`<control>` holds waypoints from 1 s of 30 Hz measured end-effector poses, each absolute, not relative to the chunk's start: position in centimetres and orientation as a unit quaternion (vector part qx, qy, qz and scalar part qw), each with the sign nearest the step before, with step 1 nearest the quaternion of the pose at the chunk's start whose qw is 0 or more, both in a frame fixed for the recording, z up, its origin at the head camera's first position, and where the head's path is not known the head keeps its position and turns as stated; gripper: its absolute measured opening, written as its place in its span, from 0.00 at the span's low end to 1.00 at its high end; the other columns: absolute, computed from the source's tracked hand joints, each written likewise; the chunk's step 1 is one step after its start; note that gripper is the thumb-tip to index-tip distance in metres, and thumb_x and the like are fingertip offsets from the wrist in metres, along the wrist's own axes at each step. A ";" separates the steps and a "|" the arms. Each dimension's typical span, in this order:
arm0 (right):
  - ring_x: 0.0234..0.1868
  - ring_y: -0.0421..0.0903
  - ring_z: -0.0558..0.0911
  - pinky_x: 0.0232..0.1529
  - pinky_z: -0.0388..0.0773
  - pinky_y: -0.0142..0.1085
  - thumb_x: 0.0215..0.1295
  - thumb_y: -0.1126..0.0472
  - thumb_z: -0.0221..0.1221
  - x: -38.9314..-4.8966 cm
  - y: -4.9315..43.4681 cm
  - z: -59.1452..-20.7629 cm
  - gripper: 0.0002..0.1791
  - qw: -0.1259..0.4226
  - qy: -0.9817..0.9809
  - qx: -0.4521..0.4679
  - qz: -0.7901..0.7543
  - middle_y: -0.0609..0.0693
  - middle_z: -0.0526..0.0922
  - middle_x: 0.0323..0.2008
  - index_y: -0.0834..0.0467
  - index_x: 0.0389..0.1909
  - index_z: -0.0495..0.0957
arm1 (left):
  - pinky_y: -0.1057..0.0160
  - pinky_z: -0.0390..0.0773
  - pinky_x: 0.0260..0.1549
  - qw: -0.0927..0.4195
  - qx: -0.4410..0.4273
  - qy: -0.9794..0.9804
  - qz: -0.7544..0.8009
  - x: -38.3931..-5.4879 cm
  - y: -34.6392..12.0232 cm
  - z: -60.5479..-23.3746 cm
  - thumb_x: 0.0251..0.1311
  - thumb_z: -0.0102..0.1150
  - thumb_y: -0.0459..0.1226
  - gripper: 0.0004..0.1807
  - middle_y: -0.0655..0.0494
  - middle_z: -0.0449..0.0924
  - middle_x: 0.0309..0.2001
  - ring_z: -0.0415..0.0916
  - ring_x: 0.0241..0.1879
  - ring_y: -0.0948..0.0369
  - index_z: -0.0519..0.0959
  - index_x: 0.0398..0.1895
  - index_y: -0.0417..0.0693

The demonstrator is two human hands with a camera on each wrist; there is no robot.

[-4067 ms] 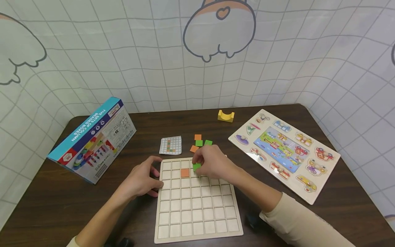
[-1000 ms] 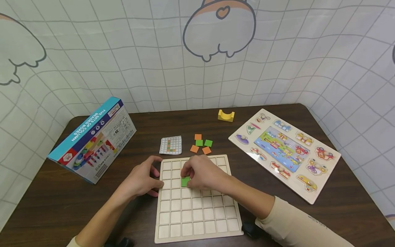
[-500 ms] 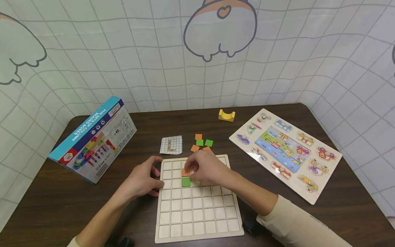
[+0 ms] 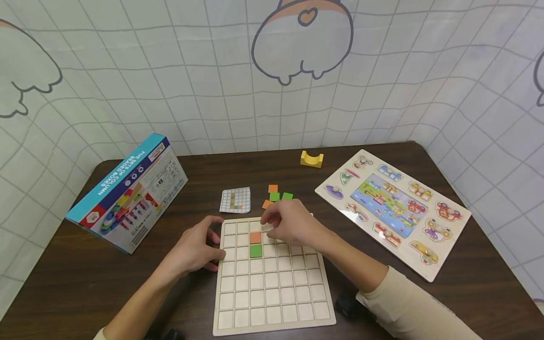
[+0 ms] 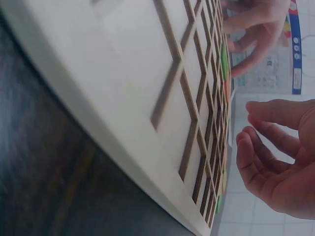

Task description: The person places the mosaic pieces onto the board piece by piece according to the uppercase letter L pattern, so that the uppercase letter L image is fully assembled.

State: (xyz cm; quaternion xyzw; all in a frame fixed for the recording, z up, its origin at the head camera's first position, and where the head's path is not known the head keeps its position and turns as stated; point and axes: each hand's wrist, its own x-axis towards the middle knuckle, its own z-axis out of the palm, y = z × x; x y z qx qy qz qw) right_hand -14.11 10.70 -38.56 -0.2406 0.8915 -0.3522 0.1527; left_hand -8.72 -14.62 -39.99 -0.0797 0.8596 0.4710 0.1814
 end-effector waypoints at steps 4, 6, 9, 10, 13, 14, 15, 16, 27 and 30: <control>0.35 0.41 0.80 0.34 0.81 0.34 0.57 0.67 0.71 -14.6 11.3 -38.5 0.10 0.149 0.893 -0.232 -0.355 0.43 0.85 0.31 0.54 0.40 0.89 | 0.58 0.88 0.17 0.183 -0.081 0.862 0.466 -8.7 -14.6 -40.0 0.47 0.70 0.20 0.45 0.44 0.74 0.43 0.82 0.24 0.55 0.67 0.72 0.47; 0.35 0.41 0.81 0.34 0.81 0.34 0.57 0.66 0.71 -14.8 11.6 -38.5 0.10 0.145 0.895 -0.231 -0.354 0.43 0.85 0.32 0.54 0.40 0.89 | 0.58 0.88 0.18 0.184 -0.082 0.862 0.465 -8.7 -14.6 -40.0 0.48 0.70 0.20 0.45 0.44 0.74 0.43 0.82 0.24 0.55 0.67 0.72 0.47; 0.35 0.41 0.81 0.36 0.82 0.34 0.57 0.67 0.71 -15.1 11.9 -38.4 0.10 0.138 0.895 -0.232 -0.354 0.46 0.87 0.35 0.55 0.41 0.89 | 0.58 0.88 0.17 0.184 -0.082 0.862 0.465 -8.6 -14.6 -40.0 0.48 0.69 0.20 0.45 0.44 0.74 0.43 0.82 0.23 0.55 0.67 0.72 0.48; 0.35 0.41 0.82 0.36 0.82 0.34 0.58 0.67 0.71 -15.2 12.0 -38.4 0.10 0.136 0.895 -0.232 -0.355 0.47 0.88 0.36 0.55 0.41 0.89 | 0.58 0.88 0.17 0.184 -0.082 0.862 0.465 -8.6 -14.6 -40.0 0.47 0.69 0.20 0.45 0.44 0.74 0.43 0.82 0.23 0.55 0.67 0.72 0.48; 0.36 0.41 0.82 0.37 0.82 0.35 0.58 0.67 0.72 -15.5 12.3 -38.4 0.10 0.134 0.896 -0.230 -0.355 0.49 0.89 0.39 0.56 0.41 0.89 | 0.58 0.88 0.17 0.181 -0.080 0.862 0.467 -8.6 -14.6 -39.9 0.47 0.69 0.20 0.45 0.44 0.74 0.43 0.82 0.22 0.55 0.68 0.72 0.48; 0.36 0.41 0.82 0.38 0.82 0.34 0.58 0.67 0.72 -15.5 12.4 -38.4 0.10 0.133 0.897 -0.229 -0.355 0.50 0.89 0.39 0.56 0.42 0.89 | 0.57 0.88 0.17 0.179 -0.080 0.861 0.468 -8.5 -14.6 -39.9 0.47 0.69 0.20 0.45 0.44 0.74 0.43 0.82 0.22 0.55 0.68 0.72 0.49; 0.36 0.41 0.82 0.38 0.82 0.35 0.58 0.67 0.72 -15.6 12.5 -38.4 0.11 0.135 0.896 -0.227 -0.356 0.50 0.89 0.39 0.56 0.42 0.89 | 0.58 0.89 0.17 0.178 -0.079 0.861 0.469 -8.5 -14.6 -39.9 0.47 0.69 0.20 0.45 0.44 0.74 0.43 0.82 0.22 0.55 0.68 0.71 0.49; 0.36 0.41 0.82 0.38 0.83 0.35 0.58 0.67 0.72 -15.7 12.5 -38.3 0.11 0.135 0.896 -0.226 -0.356 0.50 0.88 0.39 0.56 0.43 0.89 | 0.58 0.89 0.17 0.176 -0.079 0.861 0.470 -8.5 -14.6 -39.9 0.47 0.69 0.20 0.45 0.44 0.74 0.43 0.82 0.22 0.55 0.69 0.71 0.50; 0.36 0.43 0.82 0.40 0.83 0.36 0.58 0.67 0.72 -16.5 13.6 -38.2 0.11 0.118 0.897 -0.213 -0.369 0.49 0.88 0.36 0.58 0.43 0.88 | 0.58 0.89 0.19 0.172 -0.068 0.855 0.484 -8.4 -14.9 -40.0 0.46 0.72 0.19 0.44 0.44 0.75 0.43 0.81 0.24 0.56 0.72 0.70 0.51; 0.36 0.43 0.82 0.41 0.83 0.36 0.58 0.67 0.72 -16.7 13.9 -38.1 0.11 0.114 0.899 -0.209 -0.367 0.48 0.88 0.36 0.58 0.43 0.89 | 0.58 0.89 0.19 0.172 -0.063 0.854 0.487 -8.5 -15.0 -40.1 0.44 0.73 0.19 0.46 0.44 0.75 0.43 0.81 0.23 0.56 0.72 0.71 0.51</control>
